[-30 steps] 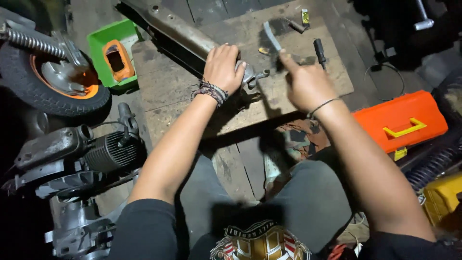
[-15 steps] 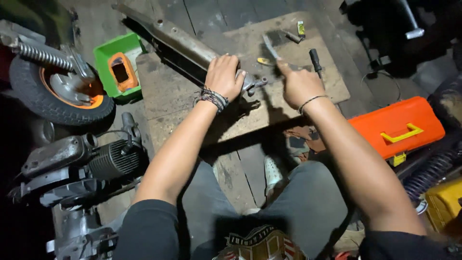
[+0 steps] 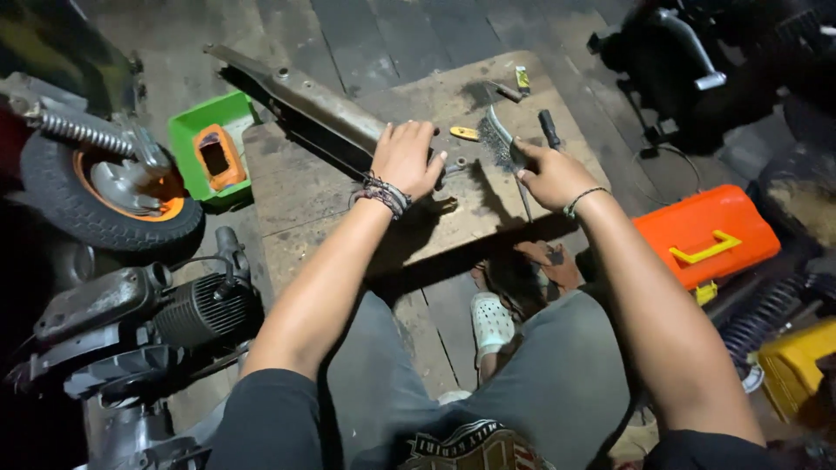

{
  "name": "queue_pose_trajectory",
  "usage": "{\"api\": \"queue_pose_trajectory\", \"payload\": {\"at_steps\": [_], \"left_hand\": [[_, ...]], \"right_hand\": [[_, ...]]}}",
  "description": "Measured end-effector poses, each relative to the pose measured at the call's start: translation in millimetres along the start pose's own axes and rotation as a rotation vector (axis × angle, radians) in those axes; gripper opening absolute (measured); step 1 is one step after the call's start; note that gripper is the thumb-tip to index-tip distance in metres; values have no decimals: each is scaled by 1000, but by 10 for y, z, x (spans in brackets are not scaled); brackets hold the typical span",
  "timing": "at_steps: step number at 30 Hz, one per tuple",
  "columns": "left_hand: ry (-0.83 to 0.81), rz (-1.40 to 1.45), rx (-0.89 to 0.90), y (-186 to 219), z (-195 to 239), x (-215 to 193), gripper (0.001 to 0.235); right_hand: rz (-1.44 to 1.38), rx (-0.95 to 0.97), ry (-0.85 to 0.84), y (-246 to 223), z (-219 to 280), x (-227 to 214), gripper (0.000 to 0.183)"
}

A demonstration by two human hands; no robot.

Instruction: Scraping and cleaning a metal motorcycle engine component using a hand scraper and a wire brush to remove debris and old gasket material.

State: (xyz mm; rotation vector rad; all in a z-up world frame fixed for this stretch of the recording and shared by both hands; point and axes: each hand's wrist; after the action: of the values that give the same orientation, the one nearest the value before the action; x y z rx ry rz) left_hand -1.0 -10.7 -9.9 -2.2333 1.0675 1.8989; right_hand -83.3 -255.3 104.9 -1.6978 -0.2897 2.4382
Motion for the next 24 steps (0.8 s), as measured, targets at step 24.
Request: {"api": "queue_pose_trajectory", "payload": {"at_steps": [24], "left_hand": [[20,486,500,3045,-335,825,44]], "right_hand": [[-268,135,753,2972,1854,679,54]]}}
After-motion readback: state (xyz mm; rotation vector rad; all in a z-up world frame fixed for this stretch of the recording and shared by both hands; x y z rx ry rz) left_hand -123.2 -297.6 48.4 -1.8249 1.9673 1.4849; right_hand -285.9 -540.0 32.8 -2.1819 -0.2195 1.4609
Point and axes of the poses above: each hand's wrist, its own z-axis away from the middle knuckle, its own x-axis out of the palm, y = z × x, and after that the axes turned 9 degrees about z, right-handed
